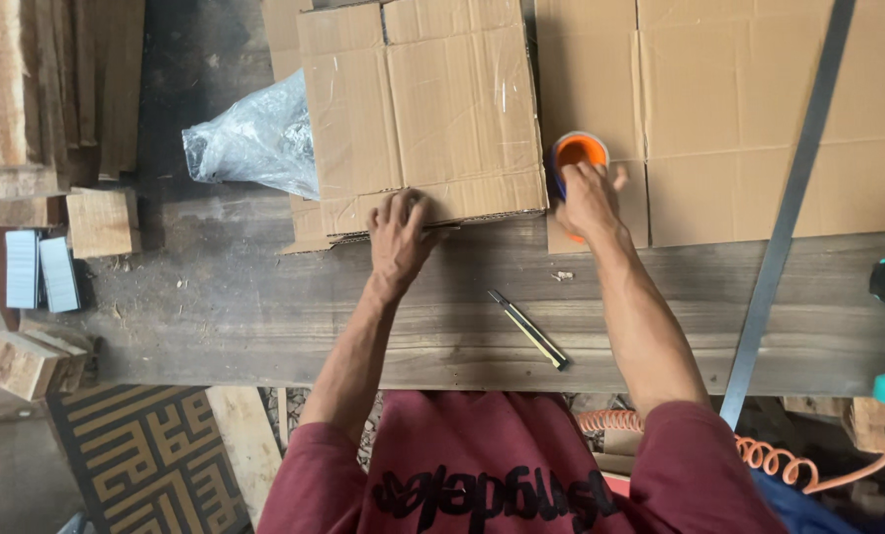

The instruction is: The person wraps an object in bubble wrap and secures it inside a cardboard box using a tape dispenser.

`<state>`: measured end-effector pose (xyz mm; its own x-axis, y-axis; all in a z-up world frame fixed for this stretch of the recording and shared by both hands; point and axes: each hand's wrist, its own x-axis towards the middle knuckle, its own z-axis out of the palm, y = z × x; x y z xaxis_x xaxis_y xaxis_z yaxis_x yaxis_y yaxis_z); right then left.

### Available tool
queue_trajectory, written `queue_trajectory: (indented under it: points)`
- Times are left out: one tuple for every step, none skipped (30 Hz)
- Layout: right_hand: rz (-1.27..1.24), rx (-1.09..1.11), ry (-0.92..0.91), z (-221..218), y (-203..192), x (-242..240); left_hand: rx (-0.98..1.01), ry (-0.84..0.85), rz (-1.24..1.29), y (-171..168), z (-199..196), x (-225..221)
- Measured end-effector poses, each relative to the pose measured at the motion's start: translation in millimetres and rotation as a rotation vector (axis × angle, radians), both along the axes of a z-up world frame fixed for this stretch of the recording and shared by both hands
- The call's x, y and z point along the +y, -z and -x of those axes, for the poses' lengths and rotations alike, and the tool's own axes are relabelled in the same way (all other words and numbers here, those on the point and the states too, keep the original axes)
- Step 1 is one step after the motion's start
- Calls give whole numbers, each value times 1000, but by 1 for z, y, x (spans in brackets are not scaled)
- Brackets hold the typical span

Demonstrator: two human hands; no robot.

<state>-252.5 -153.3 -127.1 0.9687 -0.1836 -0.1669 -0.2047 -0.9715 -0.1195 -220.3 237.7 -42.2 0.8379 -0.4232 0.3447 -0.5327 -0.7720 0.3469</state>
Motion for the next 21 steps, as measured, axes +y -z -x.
queue_trajectory:
  points:
    - [-1, -1, -10, 4, -35, 15, -1, -10, -1, 2, 1, 7]
    - [-59, 34, 20, 6, -70, 30, -15, -47, -6, 2, 2, 15]
    - [-117, 70, 49, 9, -105, 46, -29, -84, -12, 3, 2, 23]
    - [-117, 70, 28, 12, -148, 62, -30, -104, -13, 1, 4, 30]
    - [-155, 65, 36, 15, -192, 79, -33, -157, -2, -1, 6, 38]
    - [-196, 62, 45, 20, -235, 96, -35, -208, 5, -3, 9, 47]
    - [-200, 65, 26, 19, -236, 94, -34, -227, 1, -4, 10, 55]
    - [-224, 47, 47, 20, -237, 91, -23, -287, 13, -5, 11, 63]
    - [-248, 29, 68, 20, -237, 88, -12, -348, 24, -5, 12, 71]
    - [-249, 30, 54, 17, -253, 104, -13, -362, 23, -3, 13, 79]
    - [-465, -50, 0, 15, -269, 119, 24, -403, 50, -1, 14, 86]
    - [-680, -127, -50, 14, -286, 135, 64, -441, 77, 1, 15, 93]
    - [-680, -121, -60, 9, -284, 155, 66, -451, 77, 7, 15, 98]
    - [-902, -143, -65, 4, -282, 175, 86, -423, 103, 13, 12, 102]
    - [-1123, -162, -69, -1, -281, 196, 105, -394, 129, 19, 9, 107]
    - [-1123, -156, -80, -7, -276, 209, 104, -406, 131, 27, 7, 110]
    - [-1166, -186, -136, -14, -272, 222, 75, -363, 174, 34, 3, 114]
    - [-1211, -213, -190, -19, -267, 237, 49, -320, 215, 42, 2, 119]
    - [-1212, -204, -199, -25, -257, 252, 50, -332, 216, 50, 0, 124]
    - [-1304, -225, -195, -31, -247, 268, 58, -322, 254, 59, -2, 129]
    - [-1397, -246, -191, -36, -238, 284, 65, -312, 292, 67, -4, 134]
